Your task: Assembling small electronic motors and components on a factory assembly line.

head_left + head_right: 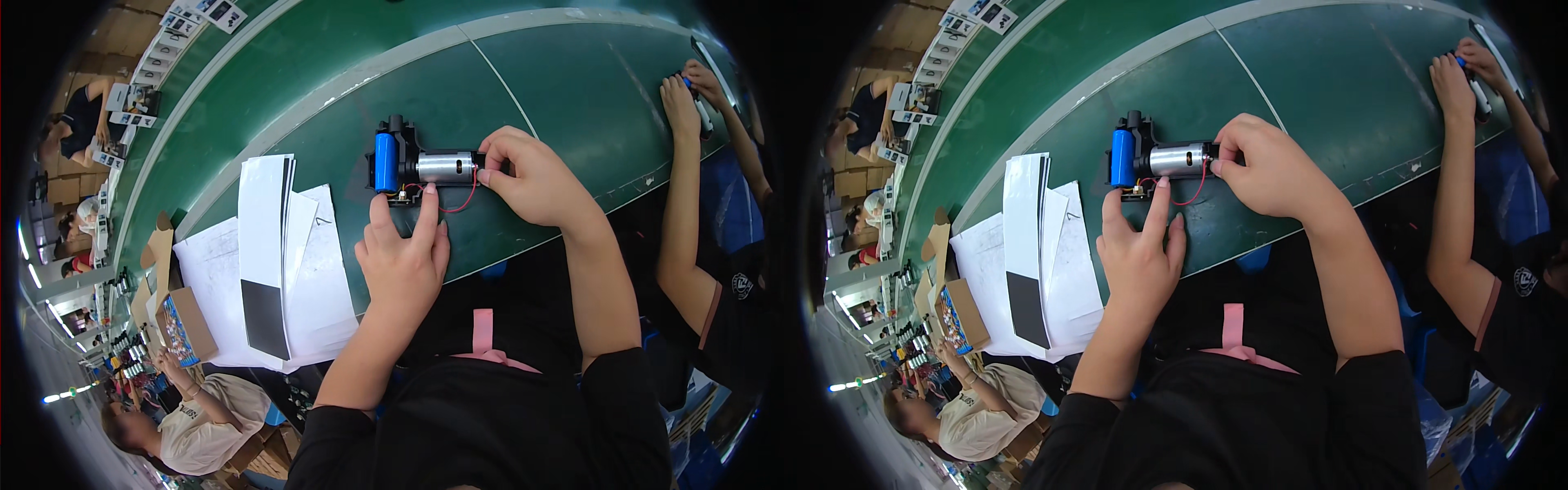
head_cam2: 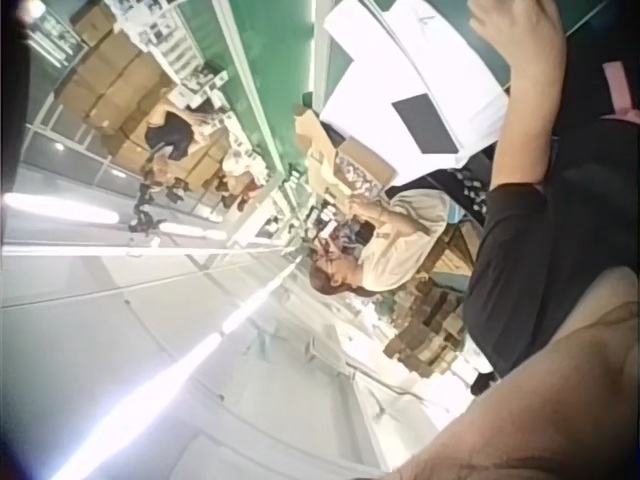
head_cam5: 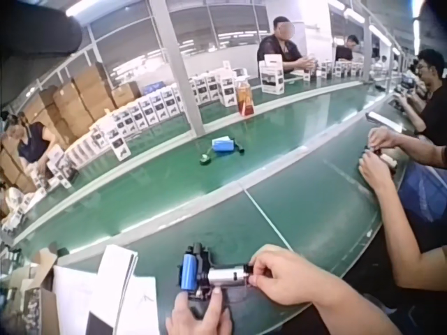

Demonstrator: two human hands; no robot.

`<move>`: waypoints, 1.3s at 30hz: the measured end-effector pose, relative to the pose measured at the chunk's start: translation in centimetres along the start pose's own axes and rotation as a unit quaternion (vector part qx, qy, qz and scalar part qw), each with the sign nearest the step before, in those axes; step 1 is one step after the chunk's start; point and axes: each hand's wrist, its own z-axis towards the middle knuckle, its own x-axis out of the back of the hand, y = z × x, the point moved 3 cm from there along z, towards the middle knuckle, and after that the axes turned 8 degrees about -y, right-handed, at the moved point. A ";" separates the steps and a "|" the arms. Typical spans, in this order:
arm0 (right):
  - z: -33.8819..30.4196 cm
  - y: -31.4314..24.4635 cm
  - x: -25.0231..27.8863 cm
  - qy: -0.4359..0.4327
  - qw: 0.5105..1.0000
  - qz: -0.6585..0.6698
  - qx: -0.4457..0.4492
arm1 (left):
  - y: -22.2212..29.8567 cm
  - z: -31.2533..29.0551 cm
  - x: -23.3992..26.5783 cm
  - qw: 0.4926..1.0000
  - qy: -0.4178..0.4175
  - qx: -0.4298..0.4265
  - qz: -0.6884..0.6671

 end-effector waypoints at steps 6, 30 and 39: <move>0.1 -0.3 -0.3 0.007 0.999 -0.007 -0.037 | -0.5 -0.3 -0.5 0.999 0.034 -0.002 0.001; -0.2 0.5 -0.6 0.031 0.999 0.016 0.007 | 0.6 -0.3 -0.3 1.000 0.002 0.002 -0.020; -1.3 -0.9 -1.4 0.074 0.996 0.042 0.037 | 1.0 -0.4 -0.7 0.999 0.023 0.023 -0.008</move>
